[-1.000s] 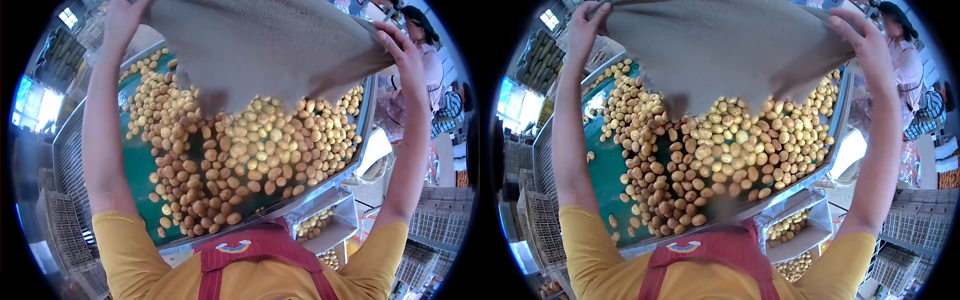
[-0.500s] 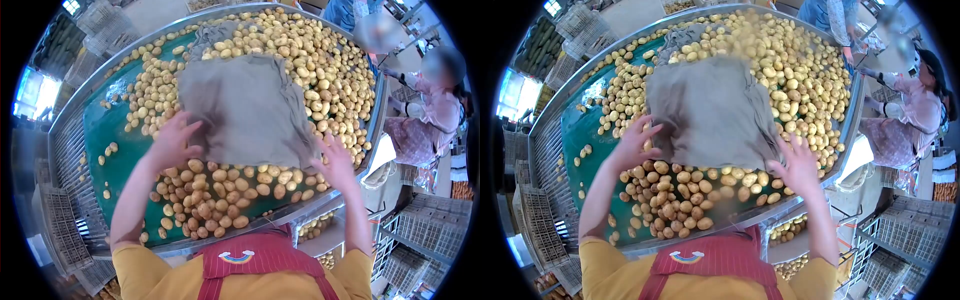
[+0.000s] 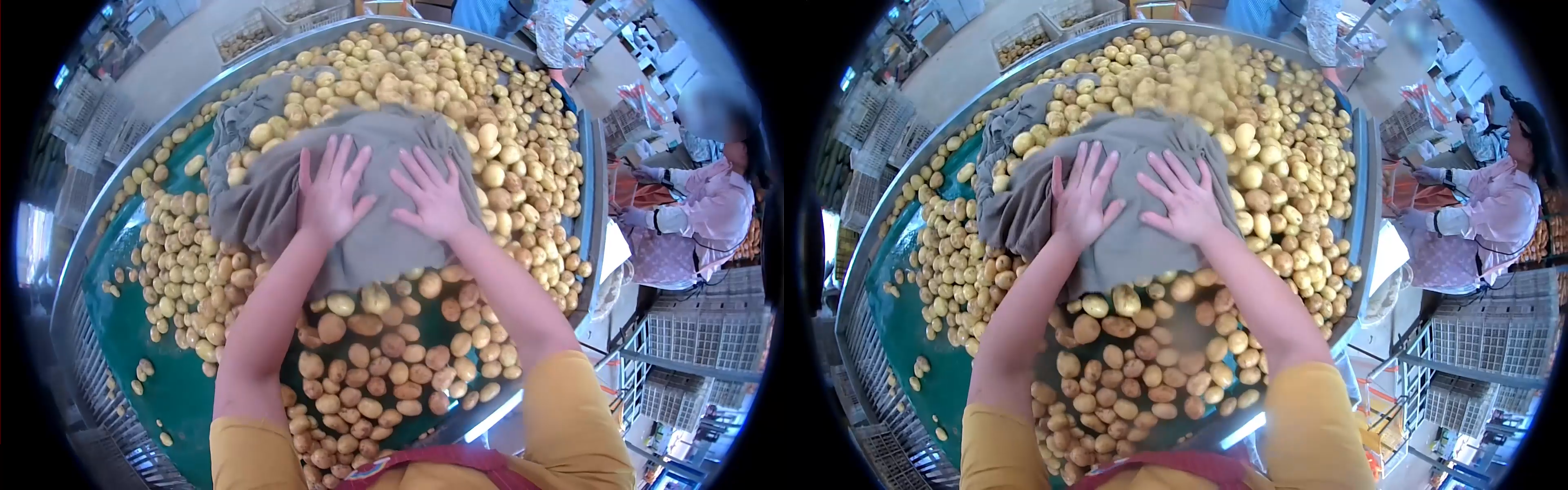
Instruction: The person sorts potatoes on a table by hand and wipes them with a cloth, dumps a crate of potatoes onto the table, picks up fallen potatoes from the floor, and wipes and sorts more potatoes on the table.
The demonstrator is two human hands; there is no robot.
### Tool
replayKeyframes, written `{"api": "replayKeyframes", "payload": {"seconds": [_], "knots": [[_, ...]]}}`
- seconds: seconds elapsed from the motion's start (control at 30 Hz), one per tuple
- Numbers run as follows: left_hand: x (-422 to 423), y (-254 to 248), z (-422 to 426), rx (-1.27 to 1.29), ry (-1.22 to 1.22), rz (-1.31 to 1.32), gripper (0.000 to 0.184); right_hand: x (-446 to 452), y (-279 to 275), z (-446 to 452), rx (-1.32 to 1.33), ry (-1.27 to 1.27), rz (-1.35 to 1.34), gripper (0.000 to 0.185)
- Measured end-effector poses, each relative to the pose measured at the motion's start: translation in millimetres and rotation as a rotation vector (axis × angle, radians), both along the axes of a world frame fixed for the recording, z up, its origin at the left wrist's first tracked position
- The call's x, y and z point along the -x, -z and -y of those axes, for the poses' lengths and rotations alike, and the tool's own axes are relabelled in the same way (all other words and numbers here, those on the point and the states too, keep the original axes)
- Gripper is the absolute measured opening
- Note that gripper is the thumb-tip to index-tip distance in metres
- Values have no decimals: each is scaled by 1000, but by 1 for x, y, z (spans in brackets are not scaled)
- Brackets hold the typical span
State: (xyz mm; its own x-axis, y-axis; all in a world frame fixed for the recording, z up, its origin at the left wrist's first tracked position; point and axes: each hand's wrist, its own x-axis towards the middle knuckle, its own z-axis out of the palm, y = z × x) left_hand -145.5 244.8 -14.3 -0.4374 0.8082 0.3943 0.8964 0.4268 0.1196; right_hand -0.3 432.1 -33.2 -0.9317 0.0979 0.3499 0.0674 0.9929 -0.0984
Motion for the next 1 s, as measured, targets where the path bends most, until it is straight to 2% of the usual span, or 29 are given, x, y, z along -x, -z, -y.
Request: {"api": "replayKeyframes", "payload": {"seconds": [0.07, 0.13, 0.27, 0.33, 0.37, 0.4, 0.47, 0.53, 0.57, 0.6, 0.67, 0.77, 0.87, 0.9, 0.93, 0.97, 1.0], "knots": [[-10, 10, 3, 3, -40, 28, 86, -12, 6, 13, 4, 68, 46, 74], [-46, 16, 36, 116, -21, 82, 83, -38, 3, 42, 43, 124, 88, 76], [-118, 24, 123, 325, 106, 202, 83, -138, -30, 95, 186, -58, 445, 90], [-153, -12, 154, 440, 128, 474, 83, -177, -43, 111, 243, -129, 577, 98], [-164, -12, 168, 458, 175, 574, 90, -190, -46, 112, 243, -159, 635, 101], [-171, -19, 174, 506, 249, 644, 106, -193, -46, 107, 236, -184, 693, 105], [-163, -27, 160, 613, 339, 489, 117, -178, -42, 89, 232, -255, 687, 105], [-114, -1, 129, 609, 399, 418, 120, -145, -39, 61, 213, -302, 750, 99], [-92, 17, 109, 507, 318, 254, 119, -127, -35, 46, 200, -306, 693, 95], [-70, 0, 84, 530, 301, 256, 113, -106, -28, 30, 174, -258, 596, 94], [-49, 3, 62, 382, 219, 216, 102, -79, -17, 12, 132, -171, 413, 94], [-59, 7, 65, 392, 139, 88, 90, -75, -16, 30, 143, -100, 352, 96], [-108, 3, 112, 443, 200, 270, 81, -114, -34, 45, 410, -239, 452, 94], [-125, -1, 130, 497, 232, 344, 81, -114, -48, 29, 435, -406, 502, 80], [-143, -6, 146, 552, 260, 423, 81, -101, -51, 3, 656, -449, 487, 60], [-159, -13, 158, 572, 281, 501, 80, -86, -65, -10, 669, -282, 289, 42], [-173, -18, 168, 596, 304, 581, 80, -64, -77, -23, 587, -8, 165, 34]]}}
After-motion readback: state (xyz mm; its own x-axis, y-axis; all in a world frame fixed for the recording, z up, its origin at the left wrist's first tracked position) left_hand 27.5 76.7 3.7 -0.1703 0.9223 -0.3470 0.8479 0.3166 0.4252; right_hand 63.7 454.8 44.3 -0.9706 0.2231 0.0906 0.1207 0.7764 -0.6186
